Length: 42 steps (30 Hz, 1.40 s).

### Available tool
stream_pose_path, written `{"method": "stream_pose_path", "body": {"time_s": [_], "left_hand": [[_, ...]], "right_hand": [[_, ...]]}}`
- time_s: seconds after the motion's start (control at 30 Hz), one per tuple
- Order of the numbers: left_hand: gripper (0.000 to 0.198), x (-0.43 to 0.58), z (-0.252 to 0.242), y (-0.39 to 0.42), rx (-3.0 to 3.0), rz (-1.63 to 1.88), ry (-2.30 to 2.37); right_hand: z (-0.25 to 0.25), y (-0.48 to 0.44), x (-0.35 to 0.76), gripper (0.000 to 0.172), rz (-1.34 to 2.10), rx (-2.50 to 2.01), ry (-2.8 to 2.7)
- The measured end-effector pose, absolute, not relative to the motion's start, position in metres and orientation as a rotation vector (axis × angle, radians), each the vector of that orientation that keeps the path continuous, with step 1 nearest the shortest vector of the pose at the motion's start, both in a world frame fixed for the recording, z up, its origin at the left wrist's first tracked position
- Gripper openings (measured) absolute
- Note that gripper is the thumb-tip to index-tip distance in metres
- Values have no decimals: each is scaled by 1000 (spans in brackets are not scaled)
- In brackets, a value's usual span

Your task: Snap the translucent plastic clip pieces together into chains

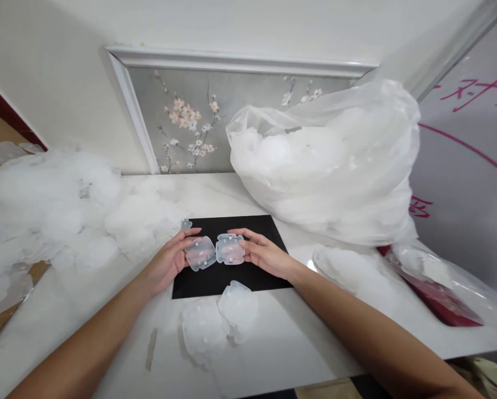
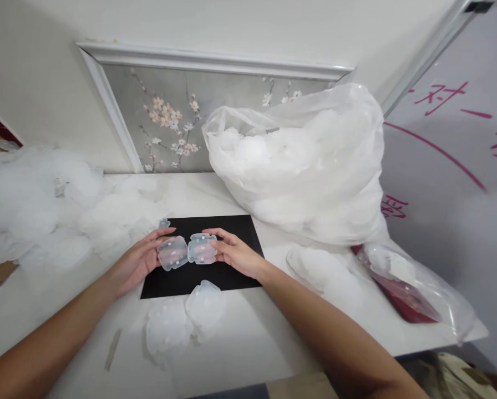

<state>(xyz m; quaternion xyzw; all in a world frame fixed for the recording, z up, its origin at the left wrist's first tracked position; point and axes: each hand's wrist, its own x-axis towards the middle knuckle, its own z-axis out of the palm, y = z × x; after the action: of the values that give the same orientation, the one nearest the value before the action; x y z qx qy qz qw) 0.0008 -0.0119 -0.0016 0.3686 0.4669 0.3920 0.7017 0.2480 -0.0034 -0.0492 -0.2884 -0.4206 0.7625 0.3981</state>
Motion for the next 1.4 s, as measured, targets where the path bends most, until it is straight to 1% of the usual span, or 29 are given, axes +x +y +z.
{"method": "stream_pose_path", "body": {"time_s": [0.1, 0.3, 0.37, 0.43, 0.47, 0.5, 0.53, 0.57, 0.67, 0.7, 0.77, 0.8, 0.83, 0.9, 1.0, 1.07, 1.17, 1.23, 1.33, 1.4], "left_hand": [[42, -4, -7, -11, 908, 838, 986], [76, -11, -10, -13, 1270, 676, 750], [85, -12, -6, -16, 1351, 585, 749], [88, -13, -5, -18, 1476, 523, 799], [87, -14, -6, -18, 1570, 518, 830], [84, -15, -8, -18, 1681, 528, 862], [80, -15, -11, -17, 1800, 540, 896], [74, -16, -14, -16, 1915, 544, 929], [53, -14, -21, -13, 2136, 533, 1031], [45, -13, -21, -13, 2166, 548, 1070], [30, -8, -18, -14, 2170, 666, 1164], [24, -6, -16, -15, 2134, 752, 1213], [20, -4, -13, -15, 2061, 829, 1260], [17, -2, -9, -17, 1816, 914, 1316], [20, -1, -9, -18, 1380, 902, 1258], [22, 0, -10, -18, 1138, 898, 1190], [32, 2, -10, -18, 905, 874, 1098], [35, 3, -7, -17, 834, 849, 1047], [27, 3, -3, -16, 763, 845, 981], [26, 3, -3, -15, 718, 845, 945]], "right_hand": [[-51, -3, 249, 35, 1918, -745, -1083], [-52, -4, 250, 38, 1866, -773, -1171], [-53, -5, 251, 46, 1814, -790, -1291], [-55, -5, 252, 63, 1719, -796, -1454], [-57, -5, 253, 71, 1646, -806, -1539], [-58, -5, 253, 75, 1555, -828, -1615], [-59, -4, 253, 73, 1446, -865, -1680], [-59, -4, 253, 66, 1330, -917, -1732], [-57, -4, 252, 30, 1038, -1074, -1830], [-55, -4, 251, 21, 969, -1106, -1840], [-51, -4, 249, 11, 882, -1137, -1805], [-49, -5, 248, 10, 886, -1133, -1750], [-47, -5, 247, 12, 940, -1120, -1670], [-47, -4, 245, 17, 1182, -1062, -1445], [-49, -3, 246, 27, 1594, -928, -1116], [-51, -2, 247, 34, 1737, -865, -1000], [-50, -1, 249, 33, 1820, -836, -926], [-48, -1, 250, 30, 1845, -833, -908], [-45, -1, 251, 30, 1869, -833, -885], [-45, -1, 251, 34, 1877, -828, -880]]}}
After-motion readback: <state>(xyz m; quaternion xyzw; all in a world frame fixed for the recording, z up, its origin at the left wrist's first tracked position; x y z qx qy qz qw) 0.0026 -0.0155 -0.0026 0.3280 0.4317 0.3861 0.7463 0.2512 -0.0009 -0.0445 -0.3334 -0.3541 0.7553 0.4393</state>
